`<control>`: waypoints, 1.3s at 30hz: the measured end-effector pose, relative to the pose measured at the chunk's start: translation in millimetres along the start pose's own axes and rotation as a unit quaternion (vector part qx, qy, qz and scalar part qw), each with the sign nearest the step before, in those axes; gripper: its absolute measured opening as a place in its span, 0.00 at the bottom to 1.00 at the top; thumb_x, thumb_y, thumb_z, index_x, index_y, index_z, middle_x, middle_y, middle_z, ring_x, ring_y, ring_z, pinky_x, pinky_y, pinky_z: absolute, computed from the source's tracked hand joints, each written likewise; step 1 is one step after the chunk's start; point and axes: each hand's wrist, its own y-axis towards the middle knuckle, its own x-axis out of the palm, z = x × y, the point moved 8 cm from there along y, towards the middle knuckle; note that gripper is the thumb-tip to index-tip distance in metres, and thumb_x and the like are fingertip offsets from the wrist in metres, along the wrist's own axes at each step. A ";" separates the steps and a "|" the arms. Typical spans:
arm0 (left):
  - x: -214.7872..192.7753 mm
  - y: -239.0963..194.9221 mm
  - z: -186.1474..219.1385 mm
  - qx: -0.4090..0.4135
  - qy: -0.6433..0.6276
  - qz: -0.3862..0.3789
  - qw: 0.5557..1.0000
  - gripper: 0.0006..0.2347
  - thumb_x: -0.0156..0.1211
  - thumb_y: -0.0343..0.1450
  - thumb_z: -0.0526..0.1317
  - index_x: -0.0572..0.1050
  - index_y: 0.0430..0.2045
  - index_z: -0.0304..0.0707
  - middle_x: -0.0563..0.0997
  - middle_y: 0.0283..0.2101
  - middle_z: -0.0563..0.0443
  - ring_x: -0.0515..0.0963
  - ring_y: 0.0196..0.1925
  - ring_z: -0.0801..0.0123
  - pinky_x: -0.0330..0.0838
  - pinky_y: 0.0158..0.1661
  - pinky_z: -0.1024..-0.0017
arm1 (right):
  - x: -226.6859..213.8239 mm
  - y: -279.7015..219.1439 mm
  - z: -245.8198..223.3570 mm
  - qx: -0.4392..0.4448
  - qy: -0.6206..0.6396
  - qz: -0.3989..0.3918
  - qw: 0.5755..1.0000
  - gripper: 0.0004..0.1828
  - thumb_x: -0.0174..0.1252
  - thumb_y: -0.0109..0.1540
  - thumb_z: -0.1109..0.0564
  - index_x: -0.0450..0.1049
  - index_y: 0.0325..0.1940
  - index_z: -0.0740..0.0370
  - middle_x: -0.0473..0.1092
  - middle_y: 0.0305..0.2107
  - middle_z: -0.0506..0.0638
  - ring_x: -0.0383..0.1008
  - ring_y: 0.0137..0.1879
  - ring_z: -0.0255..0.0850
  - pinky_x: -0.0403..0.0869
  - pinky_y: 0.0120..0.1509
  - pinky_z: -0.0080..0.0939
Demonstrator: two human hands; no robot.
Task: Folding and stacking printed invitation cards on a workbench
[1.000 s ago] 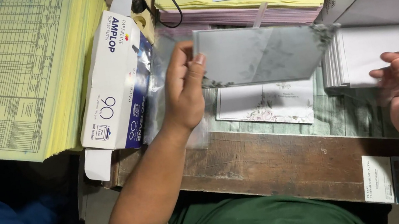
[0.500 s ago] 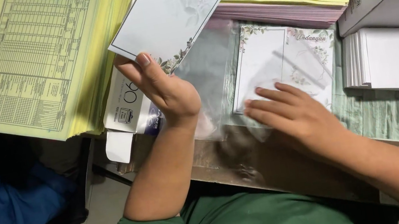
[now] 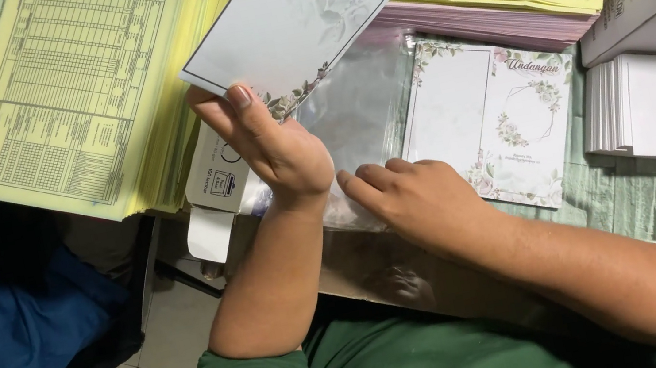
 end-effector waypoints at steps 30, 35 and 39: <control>29.0 21.8 69.5 0.017 0.018 -0.058 0.998 0.09 0.38 0.82 0.40 0.62 0.53 0.38 0.64 0.48 0.55 0.61 0.54 0.76 0.55 0.63 0.70 | 12.4 -14.6 14.7 0.047 -0.003 -0.071 0.996 0.03 0.58 0.63 0.57 0.74 0.41 0.54 0.73 0.33 0.50 0.79 0.35 0.45 0.77 0.31 0.40; 10.6 19.9 48.7 -0.036 -0.047 -0.056 0.997 0.11 0.42 0.83 0.39 0.62 0.58 0.34 0.69 0.53 0.47 0.67 0.59 0.70 0.61 0.67 0.70 | 2.5 -9.8 15.8 0.033 -0.059 -0.006 0.998 0.04 0.57 0.61 0.59 0.71 0.40 0.54 0.68 0.32 0.49 0.72 0.33 0.44 0.70 0.28 0.40; 2.0 24.8 49.2 -0.049 -0.105 -0.032 0.993 0.13 0.46 0.83 0.38 0.65 0.59 0.31 0.74 0.54 0.45 0.73 0.60 0.68 0.67 0.66 0.73 | -25.0 -4.5 17.5 0.036 -0.093 0.057 0.993 0.11 0.54 0.58 0.64 0.69 0.43 0.54 0.67 0.34 0.46 0.64 0.31 0.41 0.63 0.28 0.39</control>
